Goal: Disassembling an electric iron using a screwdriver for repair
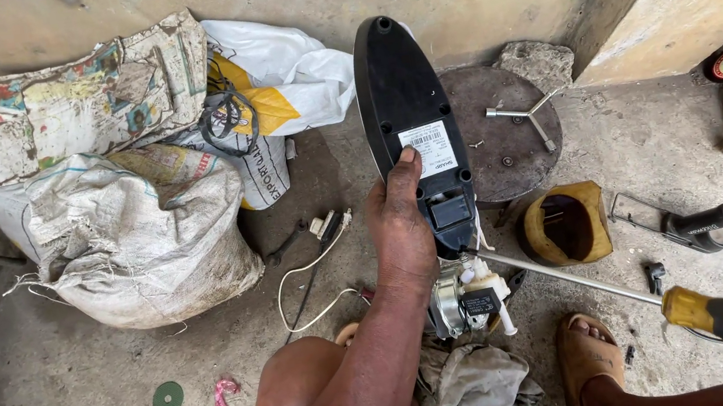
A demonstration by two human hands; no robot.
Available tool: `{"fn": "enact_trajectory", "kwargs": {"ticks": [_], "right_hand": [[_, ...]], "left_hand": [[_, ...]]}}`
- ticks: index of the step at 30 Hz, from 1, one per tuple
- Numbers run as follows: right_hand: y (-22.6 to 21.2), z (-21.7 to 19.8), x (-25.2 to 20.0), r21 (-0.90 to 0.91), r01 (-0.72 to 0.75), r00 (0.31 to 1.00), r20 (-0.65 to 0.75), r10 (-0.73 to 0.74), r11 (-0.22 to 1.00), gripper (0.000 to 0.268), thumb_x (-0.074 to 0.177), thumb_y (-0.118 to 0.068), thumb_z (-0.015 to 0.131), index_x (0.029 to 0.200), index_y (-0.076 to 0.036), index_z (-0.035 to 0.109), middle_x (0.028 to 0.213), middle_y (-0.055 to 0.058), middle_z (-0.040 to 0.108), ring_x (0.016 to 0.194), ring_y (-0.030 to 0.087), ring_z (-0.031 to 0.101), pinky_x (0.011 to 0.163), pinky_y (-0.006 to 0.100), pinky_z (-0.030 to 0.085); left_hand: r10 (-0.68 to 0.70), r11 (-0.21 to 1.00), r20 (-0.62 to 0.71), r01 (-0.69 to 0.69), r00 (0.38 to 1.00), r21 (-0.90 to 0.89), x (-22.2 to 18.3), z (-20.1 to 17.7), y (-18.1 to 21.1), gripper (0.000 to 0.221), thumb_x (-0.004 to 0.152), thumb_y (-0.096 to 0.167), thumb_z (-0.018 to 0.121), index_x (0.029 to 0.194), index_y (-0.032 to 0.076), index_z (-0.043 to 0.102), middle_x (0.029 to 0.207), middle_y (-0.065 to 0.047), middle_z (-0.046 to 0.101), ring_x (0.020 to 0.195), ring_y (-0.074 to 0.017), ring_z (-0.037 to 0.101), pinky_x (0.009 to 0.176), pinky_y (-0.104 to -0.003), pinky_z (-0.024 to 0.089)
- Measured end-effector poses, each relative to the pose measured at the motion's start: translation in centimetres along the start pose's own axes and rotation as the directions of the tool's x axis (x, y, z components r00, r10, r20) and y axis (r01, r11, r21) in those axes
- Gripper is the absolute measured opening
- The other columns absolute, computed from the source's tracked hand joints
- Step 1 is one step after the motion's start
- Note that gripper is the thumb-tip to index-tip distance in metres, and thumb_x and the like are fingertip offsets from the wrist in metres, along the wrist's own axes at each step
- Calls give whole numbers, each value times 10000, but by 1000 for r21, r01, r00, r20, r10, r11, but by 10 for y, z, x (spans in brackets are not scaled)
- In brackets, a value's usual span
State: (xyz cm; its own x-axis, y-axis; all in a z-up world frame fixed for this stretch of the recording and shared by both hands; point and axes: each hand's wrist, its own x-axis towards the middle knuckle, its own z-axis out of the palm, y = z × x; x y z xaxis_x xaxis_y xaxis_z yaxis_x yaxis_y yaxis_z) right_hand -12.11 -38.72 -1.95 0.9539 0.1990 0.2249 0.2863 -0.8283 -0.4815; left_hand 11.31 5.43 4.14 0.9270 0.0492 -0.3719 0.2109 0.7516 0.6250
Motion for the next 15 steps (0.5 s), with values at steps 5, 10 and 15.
{"fn": "enact_trajectory", "kwargs": {"ticks": [5, 10, 15], "right_hand": [[-78, -15, 58, -119, 236, 970, -33, -241, 964, 465, 680, -349, 756, 1120, -200, 733, 1313, 69, 663, 1138, 130, 724, 1029, 275, 605], [-147, -33, 87, -176, 245, 967, -29, -254, 953, 435, 705, -251, 730, 1138, -217, 707, 1263, 60, 683, 1119, 168, 721, 1021, 327, 594], [-224, -72, 110, -287, 338, 941, 76, -331, 896, 417, 748, -191, 733, 1161, -223, 686, 1271, 41, 633, 957, 77, 698, 855, 204, 580]], "left_hand": [[-16, 999, -17, 17, 1000, 37, -6, 2, 6, 394, 860, 304, 723, 1121, 9, 745, 1021, -89, 757, 920, -227, 730, 816, -374, 596], [-26, 999, 5, 26, 1000, 46, -19, 6, 4, 406, 875, 314, 706, 1142, 10, 738, 1060, -107, 768, 944, -239, 742, 832, -378, 617], [23, 986, 79, -36, 997, 160, -48, 16, -14, 396, 904, 307, 686, 1156, 10, 762, 1045, -34, 742, 1008, -168, 704, 931, -342, 568]]}}
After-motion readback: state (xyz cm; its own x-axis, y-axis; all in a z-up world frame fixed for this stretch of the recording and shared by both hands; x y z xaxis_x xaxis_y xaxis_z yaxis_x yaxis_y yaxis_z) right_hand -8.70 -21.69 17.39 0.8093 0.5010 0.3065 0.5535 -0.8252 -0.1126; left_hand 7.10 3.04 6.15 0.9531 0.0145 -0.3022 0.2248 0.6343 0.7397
